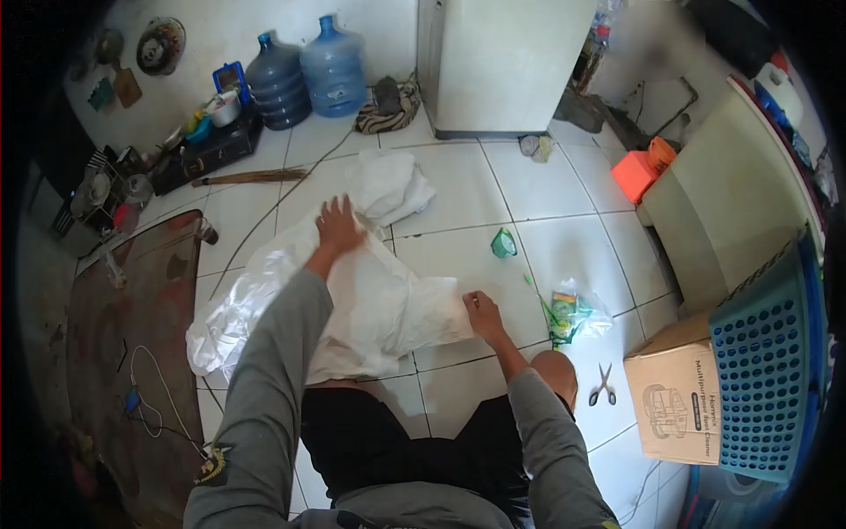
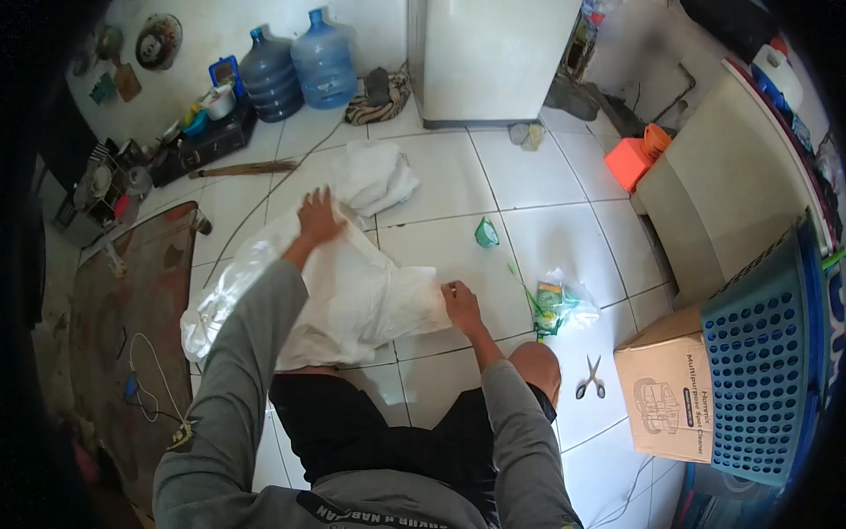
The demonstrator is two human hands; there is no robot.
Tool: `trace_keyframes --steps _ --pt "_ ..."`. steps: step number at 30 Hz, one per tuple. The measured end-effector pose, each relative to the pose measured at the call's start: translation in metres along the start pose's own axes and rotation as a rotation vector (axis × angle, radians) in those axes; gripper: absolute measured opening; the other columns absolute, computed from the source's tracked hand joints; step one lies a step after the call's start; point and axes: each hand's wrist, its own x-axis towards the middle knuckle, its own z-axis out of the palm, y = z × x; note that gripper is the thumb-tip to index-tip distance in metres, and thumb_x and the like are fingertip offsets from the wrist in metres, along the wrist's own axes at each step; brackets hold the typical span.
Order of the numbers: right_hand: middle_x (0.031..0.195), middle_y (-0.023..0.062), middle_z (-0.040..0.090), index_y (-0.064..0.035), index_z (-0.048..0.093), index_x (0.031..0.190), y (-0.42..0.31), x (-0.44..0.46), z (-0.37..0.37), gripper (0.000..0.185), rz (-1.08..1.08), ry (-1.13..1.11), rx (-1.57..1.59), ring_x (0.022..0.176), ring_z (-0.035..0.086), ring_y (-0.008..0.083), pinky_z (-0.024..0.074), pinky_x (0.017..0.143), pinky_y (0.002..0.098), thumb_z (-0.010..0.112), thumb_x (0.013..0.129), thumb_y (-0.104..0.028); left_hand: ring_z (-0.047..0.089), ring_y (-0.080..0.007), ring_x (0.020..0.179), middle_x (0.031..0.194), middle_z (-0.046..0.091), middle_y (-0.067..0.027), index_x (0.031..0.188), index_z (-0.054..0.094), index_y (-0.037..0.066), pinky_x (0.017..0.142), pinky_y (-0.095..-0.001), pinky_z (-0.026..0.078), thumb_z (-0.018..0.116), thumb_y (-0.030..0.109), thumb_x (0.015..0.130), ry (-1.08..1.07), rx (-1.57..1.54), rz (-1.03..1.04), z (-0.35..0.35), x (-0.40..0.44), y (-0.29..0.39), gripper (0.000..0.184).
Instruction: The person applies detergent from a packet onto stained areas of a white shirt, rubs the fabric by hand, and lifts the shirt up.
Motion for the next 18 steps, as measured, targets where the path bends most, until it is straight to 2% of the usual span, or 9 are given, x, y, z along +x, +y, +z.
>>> trace_keyframes --steps 1,2,3,4,6,8,11,14,18 --pt "0.098 0.0099 0.078 0.0012 0.069 0.128 0.025 -0.006 0.008 0.044 0.086 0.075 -0.199 0.084 0.073 0.0185 0.0581 0.079 0.0350 0.060 0.114 -0.039 0.047 -0.0408 0.146 0.158 0.052 -0.0195 0.167 0.044 0.009 0.111 -0.0608 0.047 0.082 0.046 0.087 0.028 0.075 0.115 0.038 -0.032 0.010 0.096" --pt "0.095 0.0128 0.079 0.0010 0.069 0.129 0.030 -0.021 0.005 0.046 0.145 0.017 -0.100 0.087 0.076 0.0251 0.0599 0.082 0.0381 0.065 0.111 -0.042 0.053 -0.0400 0.138 0.147 0.059 -0.0182 0.160 0.052 0.007 0.107 -0.0596 0.048 0.082 0.046 0.087 0.133 -0.017 0.310 0.062 -0.060 0.020 0.088" --pt "0.095 0.0128 0.079 0.0010 0.069 0.129 0.026 -0.029 0.004 0.046 0.159 0.014 -0.097 0.087 0.076 0.0251 0.0599 0.082 0.0381 0.065 0.111 -0.042 0.057 -0.0385 0.131 0.138 0.062 -0.0171 0.147 0.061 0.006 0.100 -0.0587 0.049 0.082 0.046 0.086 -0.177 -0.183 0.306 0.041 -0.091 0.045 0.076" --pt "0.096 0.0143 0.079 0.0012 0.068 0.128 0.023 -0.038 0.004 0.045 0.141 0.031 -0.197 0.088 0.077 0.0266 0.0603 0.083 0.0395 0.070 0.108 -0.039 0.059 -0.0382 0.119 0.128 0.064 -0.0160 0.135 0.065 0.005 0.094 -0.0564 0.048 0.084 0.046 0.085 -0.333 -0.218 0.427 0.020 -0.125 0.064 0.067" --pt "0.097 0.0158 0.080 0.0013 0.068 0.126 0.031 -0.048 0.011 0.045 0.148 0.030 -0.302 0.089 0.078 0.0282 0.0608 0.084 0.0409 0.074 0.105 -0.037 0.061 -0.0334 0.117 0.123 0.065 -0.0129 0.117 0.071 0.011 0.090 -0.0559 0.047 0.084 0.043 0.085 -0.477 -0.110 0.676 -0.017 -0.191 0.089 0.047" --pt "0.097 0.0168 0.080 -0.0004 0.071 0.118 0.035 -0.046 0.019 0.039 0.059 -0.008 -0.422 0.091 0.078 0.0297 0.0608 0.085 0.0420 0.083 0.097 -0.032 0.062 -0.0323 0.116 0.121 0.066 -0.0113 0.115 0.071 0.011 0.090 -0.0549 0.047 0.083 0.039 0.086 -0.466 -0.111 0.678 0.009 -0.237 0.083 0.041" --pt "0.097 0.0159 0.080 -0.0019 0.073 0.107 0.031 -0.045 0.025 0.031 0.104 0.012 -0.411 0.090 0.078 0.0295 0.0604 0.085 0.0406 0.086 0.092 -0.026 0.063 -0.0307 0.114 0.115 0.068 -0.0080 0.113 0.070 0.012 0.091 -0.0534 0.046 0.080 0.028 0.087 -0.413 -0.084 0.687 0.056 -0.255 0.060 0.032" --pt "0.097 0.0153 0.079 -0.0022 0.074 0.100 0.031 -0.048 0.016 0.022 0.082 0.010 -0.266 0.093 0.077 0.0333 0.0600 0.084 0.0431 0.082 0.093 -0.021 0.064 -0.0301 0.111 0.108 0.070 -0.0059 0.112 0.070 0.012 0.093 -0.0523 0.045 0.078 0.020 0.087 -0.482 -0.087 0.708 0.054 -0.245 0.051 0.028" --pt "0.093 0.0148 0.078 0.0002 0.075 0.099 0.018 -0.057 -0.008 0.023 -0.004 0.011 -0.177 0.088 0.075 0.0295 0.0594 0.082 0.0423 0.082 0.092 -0.021 0.065 -0.0313 0.112 0.107 0.072 -0.0066 0.109 0.071 0.014 0.094 -0.0513 0.045 0.078 0.016 0.085 -0.618 -0.154 0.660 0.018 -0.224 0.054 0.025"
